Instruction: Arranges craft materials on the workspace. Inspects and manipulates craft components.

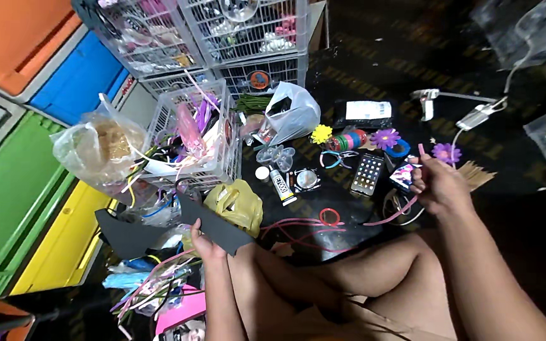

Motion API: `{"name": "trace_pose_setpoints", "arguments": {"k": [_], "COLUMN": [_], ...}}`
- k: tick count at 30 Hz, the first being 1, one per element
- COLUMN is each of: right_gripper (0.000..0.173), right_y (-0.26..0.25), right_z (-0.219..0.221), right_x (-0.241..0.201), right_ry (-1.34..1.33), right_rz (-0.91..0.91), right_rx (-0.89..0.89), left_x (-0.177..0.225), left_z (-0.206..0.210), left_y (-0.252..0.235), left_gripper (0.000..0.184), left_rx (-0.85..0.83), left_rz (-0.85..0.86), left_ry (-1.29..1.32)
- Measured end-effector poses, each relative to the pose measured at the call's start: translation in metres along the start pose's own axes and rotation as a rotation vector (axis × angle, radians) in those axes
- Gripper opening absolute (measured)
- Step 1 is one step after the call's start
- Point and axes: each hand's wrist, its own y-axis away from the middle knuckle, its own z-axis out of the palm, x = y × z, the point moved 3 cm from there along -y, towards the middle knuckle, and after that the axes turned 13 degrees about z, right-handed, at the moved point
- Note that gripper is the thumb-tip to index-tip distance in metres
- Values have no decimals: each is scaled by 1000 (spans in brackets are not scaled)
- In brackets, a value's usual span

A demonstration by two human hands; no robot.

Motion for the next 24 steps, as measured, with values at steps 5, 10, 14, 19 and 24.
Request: {"name": "trace_pose_setpoints", "arguments": {"k": [5, 10, 14, 19, 24], "right_gripper": [33, 32, 31, 29, 30], "right_y": [0, 0, -1, 0, 1], "right_z": [-1, 0, 0, 0, 0], "right_x": [0, 0, 0, 0, -1], "right_ry": [1, 4, -1, 8, 13], "right_rz": [-3, 5, 6, -13, -16], "right_rx": [2, 9, 18, 17, 11], "left_x": [-1, -1, -2, -2, -2], "left_z": [1, 2, 1, -1, -1], "left_y": [0, 0, -1, -2, -2], "left_gripper": [25, 26, 26, 26, 29], "left_rx": [15, 23, 22, 9, -5], "left_rz": [2, -3, -20, -19, -29], "left_ry": [-24, -24, -10, -35, -13]}}
